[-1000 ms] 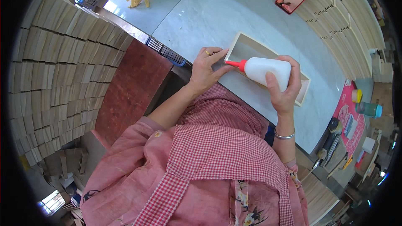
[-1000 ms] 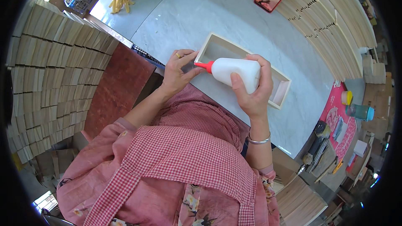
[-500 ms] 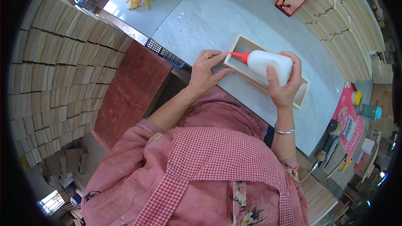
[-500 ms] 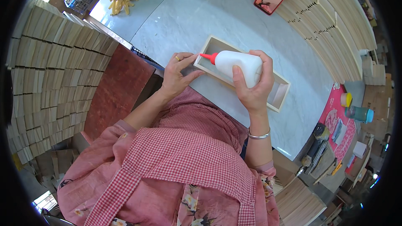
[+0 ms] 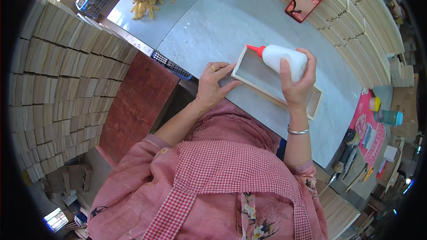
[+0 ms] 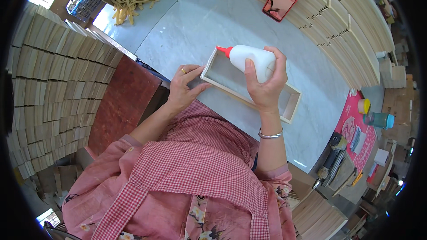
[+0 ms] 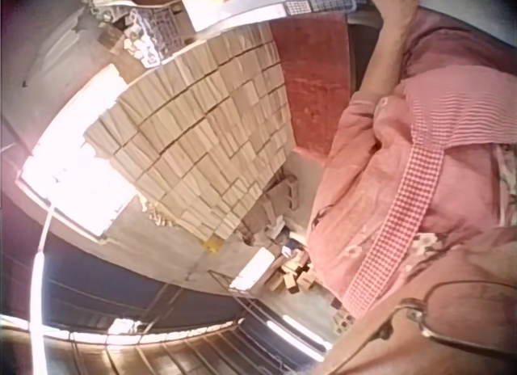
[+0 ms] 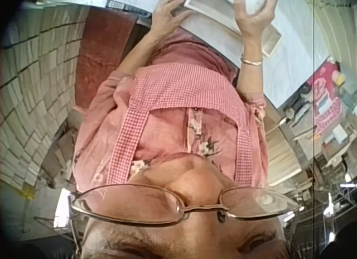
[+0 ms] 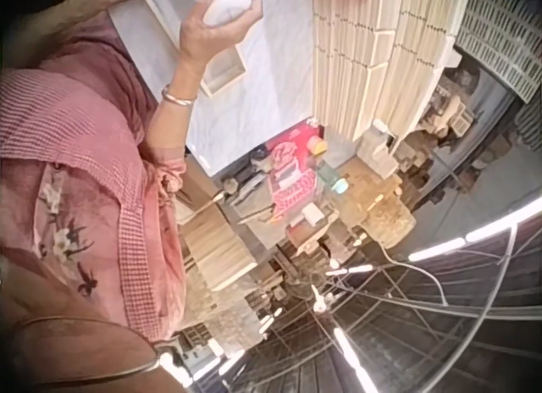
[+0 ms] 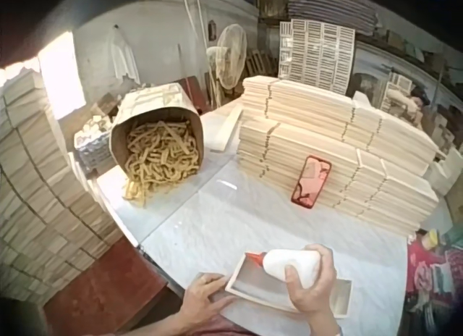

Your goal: Assembling thin wooden rectangular boxes using a pneumatic nail gun and wood glue at a factory workbench.

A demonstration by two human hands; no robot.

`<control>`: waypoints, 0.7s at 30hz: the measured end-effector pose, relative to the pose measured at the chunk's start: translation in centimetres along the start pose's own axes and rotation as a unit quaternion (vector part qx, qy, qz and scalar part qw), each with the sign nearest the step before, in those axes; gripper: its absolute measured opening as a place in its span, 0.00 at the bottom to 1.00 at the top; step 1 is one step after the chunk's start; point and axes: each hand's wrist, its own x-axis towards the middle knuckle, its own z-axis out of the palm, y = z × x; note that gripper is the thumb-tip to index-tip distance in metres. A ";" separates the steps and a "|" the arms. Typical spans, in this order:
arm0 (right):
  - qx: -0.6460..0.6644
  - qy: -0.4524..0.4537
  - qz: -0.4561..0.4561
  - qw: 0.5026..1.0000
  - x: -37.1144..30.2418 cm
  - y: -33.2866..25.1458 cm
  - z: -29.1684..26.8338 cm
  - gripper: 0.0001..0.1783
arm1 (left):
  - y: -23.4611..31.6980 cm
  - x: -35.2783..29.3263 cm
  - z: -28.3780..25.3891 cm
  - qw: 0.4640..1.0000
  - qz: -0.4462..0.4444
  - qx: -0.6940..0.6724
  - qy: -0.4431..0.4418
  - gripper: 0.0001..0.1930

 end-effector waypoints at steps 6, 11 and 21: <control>-0.013 0.013 -0.001 1.000 0.1 0.1 -0.6 0.26 | -0.3 0.0 0.1 1.000 0.006 0.000 0.002 0.26; -0.039 0.028 0.013 0.999 -0.5 0.3 -2.9 0.25 | -0.1 0.0 0.2 1.000 0.015 0.004 0.015 0.26; -0.076 0.075 0.037 0.994 -2.4 1.4 -8.4 0.25 | 0.2 0.1 0.0 1.000 0.010 0.000 0.001 0.26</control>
